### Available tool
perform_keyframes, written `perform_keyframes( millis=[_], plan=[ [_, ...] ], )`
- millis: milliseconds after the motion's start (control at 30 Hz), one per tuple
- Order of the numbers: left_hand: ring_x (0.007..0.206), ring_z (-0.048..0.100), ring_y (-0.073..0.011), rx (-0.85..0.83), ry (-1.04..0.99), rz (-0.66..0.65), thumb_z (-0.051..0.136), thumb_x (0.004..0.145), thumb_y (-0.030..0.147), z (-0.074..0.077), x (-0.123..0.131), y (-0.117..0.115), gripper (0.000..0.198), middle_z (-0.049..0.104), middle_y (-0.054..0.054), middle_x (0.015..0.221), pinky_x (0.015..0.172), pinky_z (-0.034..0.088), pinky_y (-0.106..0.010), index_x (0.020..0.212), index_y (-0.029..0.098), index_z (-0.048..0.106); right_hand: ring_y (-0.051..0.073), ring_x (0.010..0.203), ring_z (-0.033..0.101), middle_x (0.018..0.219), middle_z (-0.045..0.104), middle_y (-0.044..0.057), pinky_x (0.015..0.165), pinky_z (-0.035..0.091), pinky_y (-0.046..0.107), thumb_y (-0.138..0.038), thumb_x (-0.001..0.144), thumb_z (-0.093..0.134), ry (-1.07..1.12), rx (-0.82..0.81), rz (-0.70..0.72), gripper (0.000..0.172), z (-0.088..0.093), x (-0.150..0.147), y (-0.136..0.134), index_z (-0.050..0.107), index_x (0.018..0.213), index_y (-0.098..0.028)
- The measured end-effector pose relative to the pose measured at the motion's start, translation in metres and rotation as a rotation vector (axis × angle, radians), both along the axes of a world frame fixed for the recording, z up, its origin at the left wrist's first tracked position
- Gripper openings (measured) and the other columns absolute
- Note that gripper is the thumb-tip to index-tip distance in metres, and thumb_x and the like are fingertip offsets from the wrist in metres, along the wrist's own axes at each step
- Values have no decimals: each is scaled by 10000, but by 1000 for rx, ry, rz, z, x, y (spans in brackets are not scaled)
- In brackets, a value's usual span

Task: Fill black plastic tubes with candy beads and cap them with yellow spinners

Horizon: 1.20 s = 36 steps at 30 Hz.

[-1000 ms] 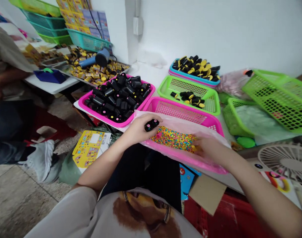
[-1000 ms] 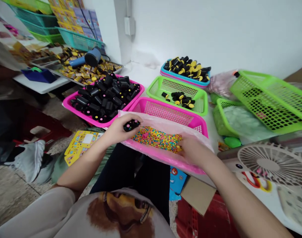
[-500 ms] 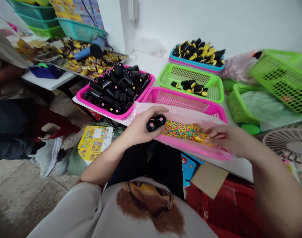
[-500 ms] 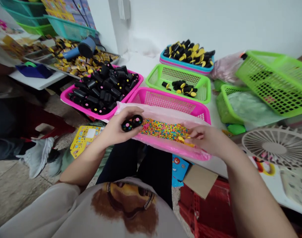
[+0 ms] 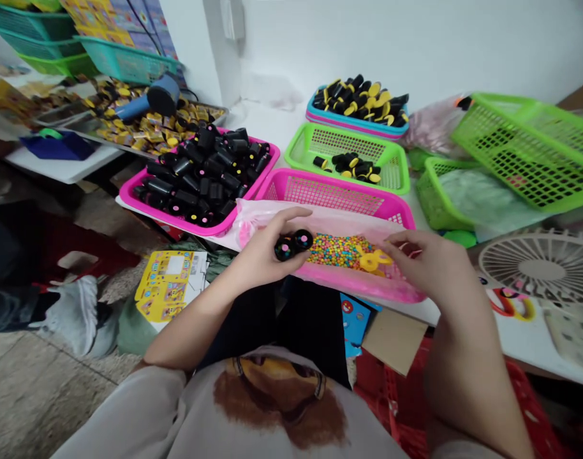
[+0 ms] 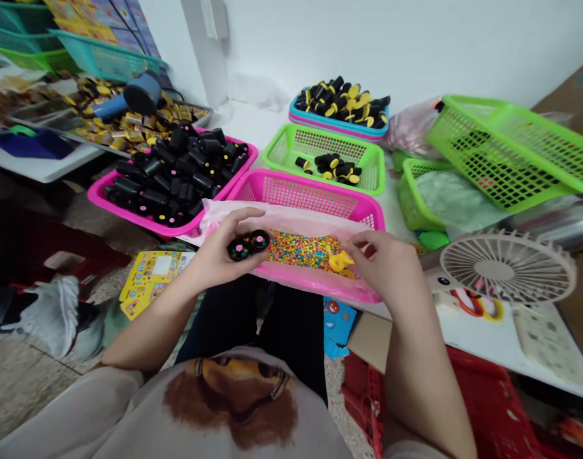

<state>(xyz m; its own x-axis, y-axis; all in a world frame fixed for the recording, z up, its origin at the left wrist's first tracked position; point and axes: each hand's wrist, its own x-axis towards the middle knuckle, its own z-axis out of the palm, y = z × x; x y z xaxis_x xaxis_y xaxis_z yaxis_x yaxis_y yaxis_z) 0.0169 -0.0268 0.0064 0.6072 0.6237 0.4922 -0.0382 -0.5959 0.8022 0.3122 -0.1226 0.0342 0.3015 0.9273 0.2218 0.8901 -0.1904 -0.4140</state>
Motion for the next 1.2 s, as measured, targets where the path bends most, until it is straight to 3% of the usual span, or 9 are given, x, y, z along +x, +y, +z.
perform_keyframes(
  millis=[167,300,467,633,800,1200],
  plan=[
    [1067,771,-186,-48,15,7,725,889,163,-1,-1,2,603,761,-77,1187,967,596,-331,1428,228,463,209,567,679,636,712,27,530,505,324,-563,803,777,289,144,-92,331,-1,-11,-4,734,789,-236],
    [1025,784,-191,-34,39,69,770,865,188,-1,0,1,639,748,-84,1204,913,613,-319,1432,233,478,182,499,677,601,707,-8,468,571,296,-564,760,870,786,361,65,384,-1,-43,-3,695,828,-228],
    [1070,787,-182,13,-32,-1,783,862,150,1,5,-6,616,773,-42,1136,955,614,-297,1389,254,481,125,409,618,571,668,-62,377,516,219,-456,820,870,1243,413,213,317,-9,-96,8,658,839,-220],
    [1145,783,-215,41,-69,-15,779,851,132,2,6,-11,574,710,-88,1327,977,623,-314,1342,254,506,99,390,574,566,630,-85,370,479,203,-421,820,844,1172,481,191,302,-18,-126,19,609,828,-231],
    [1161,782,-215,80,-63,-20,764,869,156,-2,5,-11,553,722,-78,1314,975,627,-297,1346,259,503,83,378,525,552,593,-90,358,441,196,-388,791,811,1066,469,134,283,-12,-133,21,571,784,-240],
    [1266,728,-236,256,133,-12,636,907,62,7,3,-15,589,699,-64,1394,1071,606,-374,1421,291,461,112,570,645,715,653,-59,540,543,236,-341,887,702,834,525,79,176,-17,-139,17,550,877,-252]
  ],
)
